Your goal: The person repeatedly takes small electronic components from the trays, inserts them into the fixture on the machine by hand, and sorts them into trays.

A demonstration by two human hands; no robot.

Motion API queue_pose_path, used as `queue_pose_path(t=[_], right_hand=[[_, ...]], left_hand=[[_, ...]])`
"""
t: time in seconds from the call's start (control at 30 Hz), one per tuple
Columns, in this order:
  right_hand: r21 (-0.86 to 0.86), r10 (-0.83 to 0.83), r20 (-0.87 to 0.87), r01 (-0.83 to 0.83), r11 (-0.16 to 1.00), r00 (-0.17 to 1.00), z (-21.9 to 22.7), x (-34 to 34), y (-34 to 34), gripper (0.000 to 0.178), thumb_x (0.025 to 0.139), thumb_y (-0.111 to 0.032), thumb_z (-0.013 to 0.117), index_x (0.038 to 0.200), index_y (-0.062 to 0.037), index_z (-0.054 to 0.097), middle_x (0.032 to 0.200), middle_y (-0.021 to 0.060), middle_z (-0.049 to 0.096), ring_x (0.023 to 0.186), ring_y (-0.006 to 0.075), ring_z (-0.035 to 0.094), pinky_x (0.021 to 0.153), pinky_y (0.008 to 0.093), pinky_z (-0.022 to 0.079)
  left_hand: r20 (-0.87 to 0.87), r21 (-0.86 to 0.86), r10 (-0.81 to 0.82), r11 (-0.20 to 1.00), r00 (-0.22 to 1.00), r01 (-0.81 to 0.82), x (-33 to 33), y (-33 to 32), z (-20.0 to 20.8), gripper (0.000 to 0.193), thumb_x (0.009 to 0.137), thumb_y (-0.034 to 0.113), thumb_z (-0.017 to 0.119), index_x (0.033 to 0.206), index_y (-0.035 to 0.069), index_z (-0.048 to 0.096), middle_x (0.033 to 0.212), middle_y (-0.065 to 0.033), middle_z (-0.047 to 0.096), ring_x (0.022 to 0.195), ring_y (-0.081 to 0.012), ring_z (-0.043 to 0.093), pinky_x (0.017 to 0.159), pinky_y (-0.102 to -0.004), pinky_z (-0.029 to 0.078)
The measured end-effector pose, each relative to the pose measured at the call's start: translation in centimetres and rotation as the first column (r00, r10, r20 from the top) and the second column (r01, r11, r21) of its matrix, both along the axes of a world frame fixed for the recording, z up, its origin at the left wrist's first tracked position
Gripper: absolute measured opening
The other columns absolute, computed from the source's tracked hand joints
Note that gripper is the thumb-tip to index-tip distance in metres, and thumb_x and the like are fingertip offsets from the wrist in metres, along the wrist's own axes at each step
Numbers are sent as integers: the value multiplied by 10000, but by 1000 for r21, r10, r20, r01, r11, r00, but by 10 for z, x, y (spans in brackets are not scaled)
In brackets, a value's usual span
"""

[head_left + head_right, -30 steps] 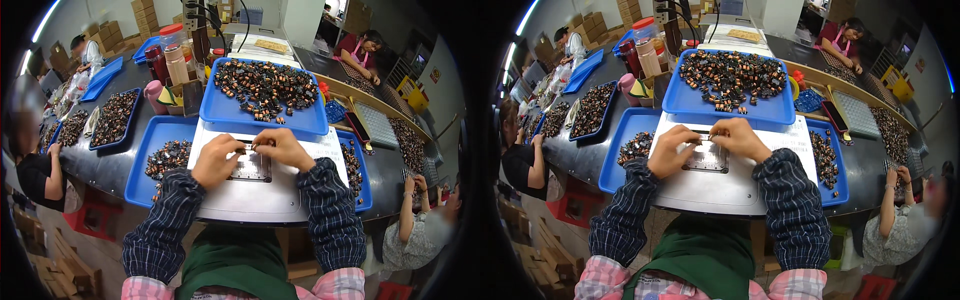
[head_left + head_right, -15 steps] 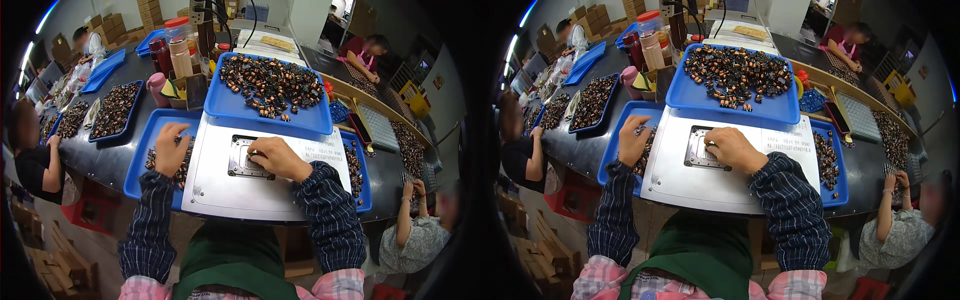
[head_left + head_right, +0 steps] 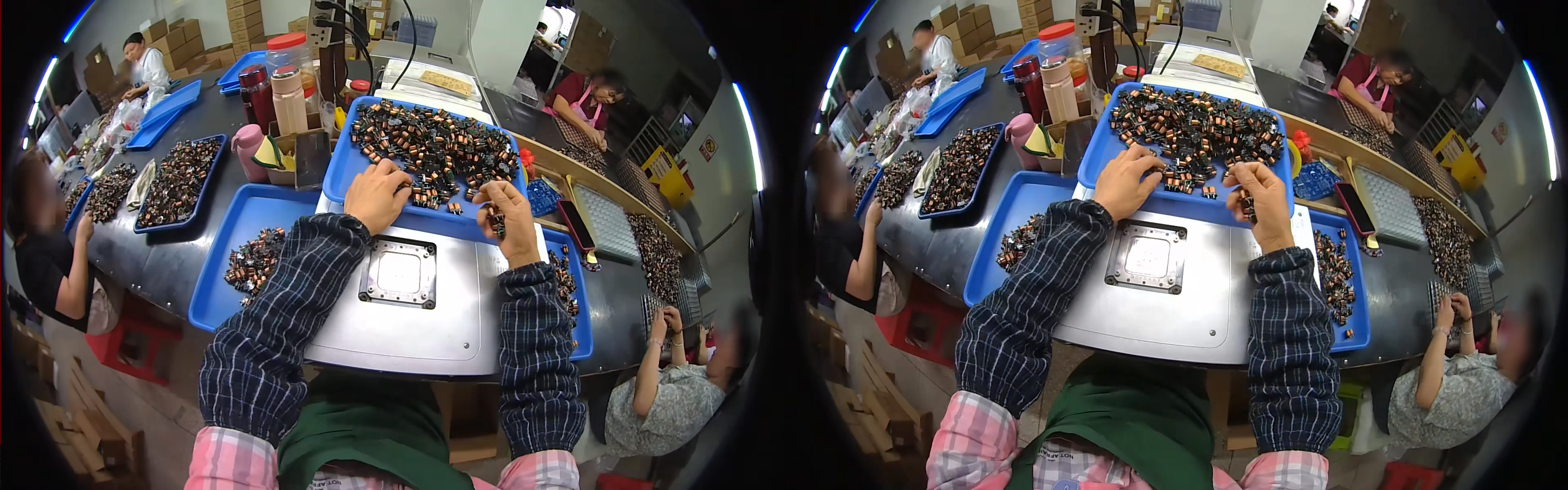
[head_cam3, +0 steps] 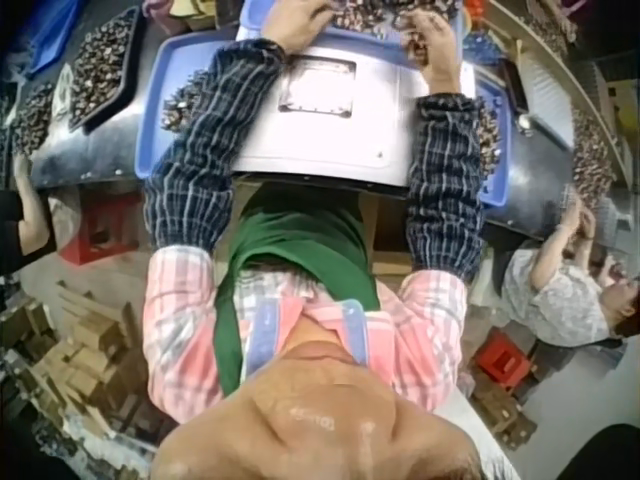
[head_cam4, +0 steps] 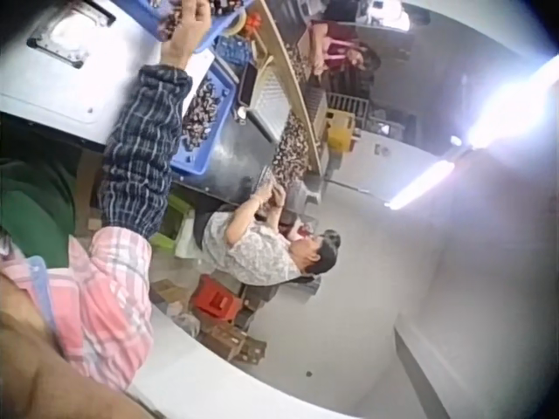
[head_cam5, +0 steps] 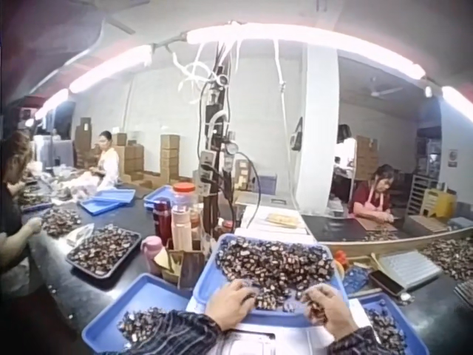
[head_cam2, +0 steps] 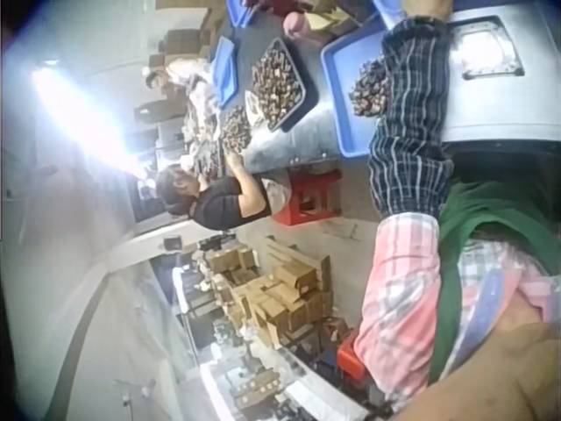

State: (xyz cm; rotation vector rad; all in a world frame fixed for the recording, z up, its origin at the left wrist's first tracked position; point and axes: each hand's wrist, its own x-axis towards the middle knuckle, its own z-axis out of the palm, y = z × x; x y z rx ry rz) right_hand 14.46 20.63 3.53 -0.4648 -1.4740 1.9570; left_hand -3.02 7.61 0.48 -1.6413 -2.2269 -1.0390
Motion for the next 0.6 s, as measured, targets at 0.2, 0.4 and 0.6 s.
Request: queue_pose_path(t=[0.2, 0.4, 0.6], right_hand=[[909, -310, 259, -123, 398, 915, -1, -21, 10, 183, 719, -209, 642, 764, -32, 641, 654, 78, 600, 553, 148, 549, 493, 268, 422], [863, -413, 498, -391, 319, 763, -4, -27, 21, 211, 692, -258, 632, 787, -73, 665, 723, 115, 626, 677, 257, 597, 650, 336, 459], [760, -168, 458, -286, 584, 873, -11, -20, 30, 179, 653, -155, 680, 741, -5, 639, 646, 88, 607, 599, 165, 573, 551, 272, 439]], left_hand=[[92, -62, -49, 997, 995, 55, 1, -8, 5, 152, 783, 202, 553, 861, 81, 602, 835, -74, 555, 839, -248, 528, 727, -342, 416], [211, -6, -175, 984, 962, 180, -3, -18, 5, 147, 773, 169, 576, 876, 67, 600, 837, -74, 552, 794, -236, 545, 698, -311, 428], [223, 182, -167, 975, 960, 127, 5, -15, 0, 153, 773, 93, 590, 915, 38, 582, 820, -71, 565, 726, -174, 547, 657, -274, 433]])
